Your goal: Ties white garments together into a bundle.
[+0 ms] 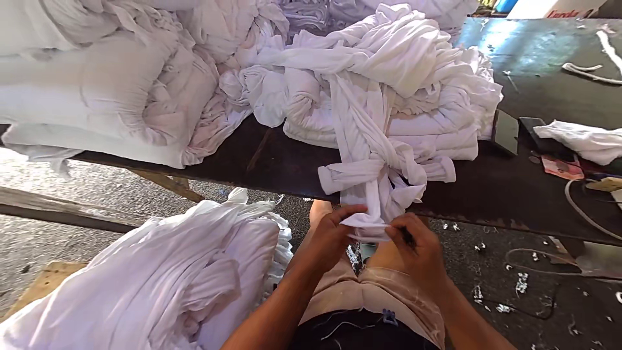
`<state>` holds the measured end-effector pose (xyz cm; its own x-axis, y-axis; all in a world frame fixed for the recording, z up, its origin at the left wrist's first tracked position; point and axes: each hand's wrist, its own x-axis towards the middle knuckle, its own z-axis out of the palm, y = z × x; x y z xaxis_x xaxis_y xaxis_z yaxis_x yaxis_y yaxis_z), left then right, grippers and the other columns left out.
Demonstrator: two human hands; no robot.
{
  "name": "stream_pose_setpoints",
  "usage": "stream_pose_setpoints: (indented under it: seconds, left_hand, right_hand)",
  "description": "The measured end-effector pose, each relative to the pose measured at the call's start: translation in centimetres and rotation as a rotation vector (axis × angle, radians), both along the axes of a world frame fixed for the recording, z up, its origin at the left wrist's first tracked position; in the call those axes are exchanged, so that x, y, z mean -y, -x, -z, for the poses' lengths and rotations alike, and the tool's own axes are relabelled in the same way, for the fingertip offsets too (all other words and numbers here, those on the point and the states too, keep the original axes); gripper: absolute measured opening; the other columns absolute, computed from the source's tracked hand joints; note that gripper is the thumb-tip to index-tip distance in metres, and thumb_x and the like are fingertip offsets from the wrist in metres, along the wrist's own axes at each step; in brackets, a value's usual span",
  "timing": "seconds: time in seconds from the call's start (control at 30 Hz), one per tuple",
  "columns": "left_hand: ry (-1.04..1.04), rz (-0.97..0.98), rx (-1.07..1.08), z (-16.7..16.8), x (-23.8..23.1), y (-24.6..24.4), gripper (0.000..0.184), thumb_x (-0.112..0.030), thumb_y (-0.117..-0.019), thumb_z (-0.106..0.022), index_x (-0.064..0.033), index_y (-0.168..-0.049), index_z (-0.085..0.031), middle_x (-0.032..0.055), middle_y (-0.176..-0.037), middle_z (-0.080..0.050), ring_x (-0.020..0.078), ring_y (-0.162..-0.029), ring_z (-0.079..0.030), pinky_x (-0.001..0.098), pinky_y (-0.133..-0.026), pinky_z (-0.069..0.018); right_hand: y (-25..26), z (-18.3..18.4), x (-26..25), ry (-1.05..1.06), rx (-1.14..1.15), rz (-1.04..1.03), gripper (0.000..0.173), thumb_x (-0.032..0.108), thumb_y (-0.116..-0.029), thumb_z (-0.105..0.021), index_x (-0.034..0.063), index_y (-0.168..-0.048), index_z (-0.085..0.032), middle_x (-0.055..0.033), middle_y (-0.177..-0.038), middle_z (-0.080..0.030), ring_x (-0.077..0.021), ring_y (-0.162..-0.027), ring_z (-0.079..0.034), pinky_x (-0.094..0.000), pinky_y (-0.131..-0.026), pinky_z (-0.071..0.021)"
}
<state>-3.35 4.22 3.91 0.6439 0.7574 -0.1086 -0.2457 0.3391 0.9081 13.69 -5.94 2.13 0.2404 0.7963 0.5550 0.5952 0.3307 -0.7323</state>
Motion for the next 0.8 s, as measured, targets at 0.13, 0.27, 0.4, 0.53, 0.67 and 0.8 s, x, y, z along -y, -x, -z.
stream_pose_setpoints:
  seconds: [0.13,0.27,0.4,0.53,0.67,0.8]
  left_hand:
    - [0.319,0.040,0.272,-1.0,-0.1,-0.4,0.041,-0.012,-0.1081,-0.026,-0.0012,-0.124,-0.062,0.0079,-0.110,-0.074,0.0168,-0.099,-0.072,0.0343,-0.091,-0.0588]
    - [0.262,0.009,0.399,-1.0,-0.3,-0.3,0.032,-0.006,-0.1051,-0.038,-0.0048,-0.129,-0.059,0.0087,-0.114,-0.072,0.0199,-0.103,-0.071,0.0384,-0.095,-0.0575]
    - [0.109,-0.032,0.377,-0.6,0.1,-0.6,0.052,0.010,-0.0894,-0.056,-0.0014,-0.139,-0.046,0.0072,-0.120,-0.069,0.0170,-0.104,-0.070,0.0372,-0.094,-0.0579]
    - [-0.055,-0.090,0.186,0.6,0.5,-0.7,0.049,0.003,-0.0889,-0.068,0.0058,-0.135,-0.053,0.0071,-0.116,-0.069,0.0126,-0.101,-0.070,0.0324,-0.091,-0.0590]
    - [-0.145,-0.226,0.091,0.3,1.2,-0.1,0.008,-0.007,-0.0932,-0.067,-0.0104,-0.090,-0.073,-0.0064,-0.084,-0.072,0.0025,-0.077,-0.068,0.0235,-0.075,-0.0584]
    - [-0.276,-0.145,0.169,0.0,2.0,1.4,0.012,-0.033,-0.0949,-0.070,-0.0238,-0.089,-0.067,-0.0147,-0.084,-0.067,-0.0041,-0.080,-0.064,0.0192,-0.077,-0.0550]
  right_hand:
    - [-1.4,0.4,-1.6,0.033,0.009,0.131,0.025,0.019,-0.1015,-0.060,-0.0038,-0.093,-0.067,-0.0069,-0.085,-0.061,0.0004,-0.075,-0.056,-0.0100,-0.069,-0.0465]
    - [-1.1,0.8,-1.6,0.125,0.028,0.152,0.025,0.019,-0.1005,-0.060,-0.0035,-0.094,-0.069,-0.0084,-0.084,-0.062,-0.0017,-0.073,-0.057,-0.0119,-0.067,-0.0473]
    - [0.4,1.4,-0.7,0.192,0.095,0.029,0.021,0.016,-0.0987,-0.061,-0.0032,-0.097,-0.069,-0.0115,-0.088,-0.065,-0.0083,-0.074,-0.062,-0.0178,-0.068,-0.0526]
    - [1.1,1.1,0.0,0.192,0.110,0.016,0.019,0.017,-0.0963,-0.065,-0.0021,-0.096,-0.069,-0.0112,-0.088,-0.064,-0.0064,-0.071,-0.060,-0.0144,-0.065,-0.0506]
    - [0.9,-0.6,0.7,0.202,0.118,0.038,0.028,0.025,-0.0948,-0.068,-0.0013,-0.103,-0.069,-0.0111,-0.091,-0.064,-0.0056,-0.072,-0.057,-0.0135,-0.064,-0.0479]
    - [1.2,-2.2,1.9,0.146,0.127,-0.004,0.043,0.039,-0.1019,-0.060,-0.0013,-0.114,-0.064,-0.0121,-0.097,-0.063,-0.0046,-0.079,-0.058,-0.0125,-0.070,-0.0480]
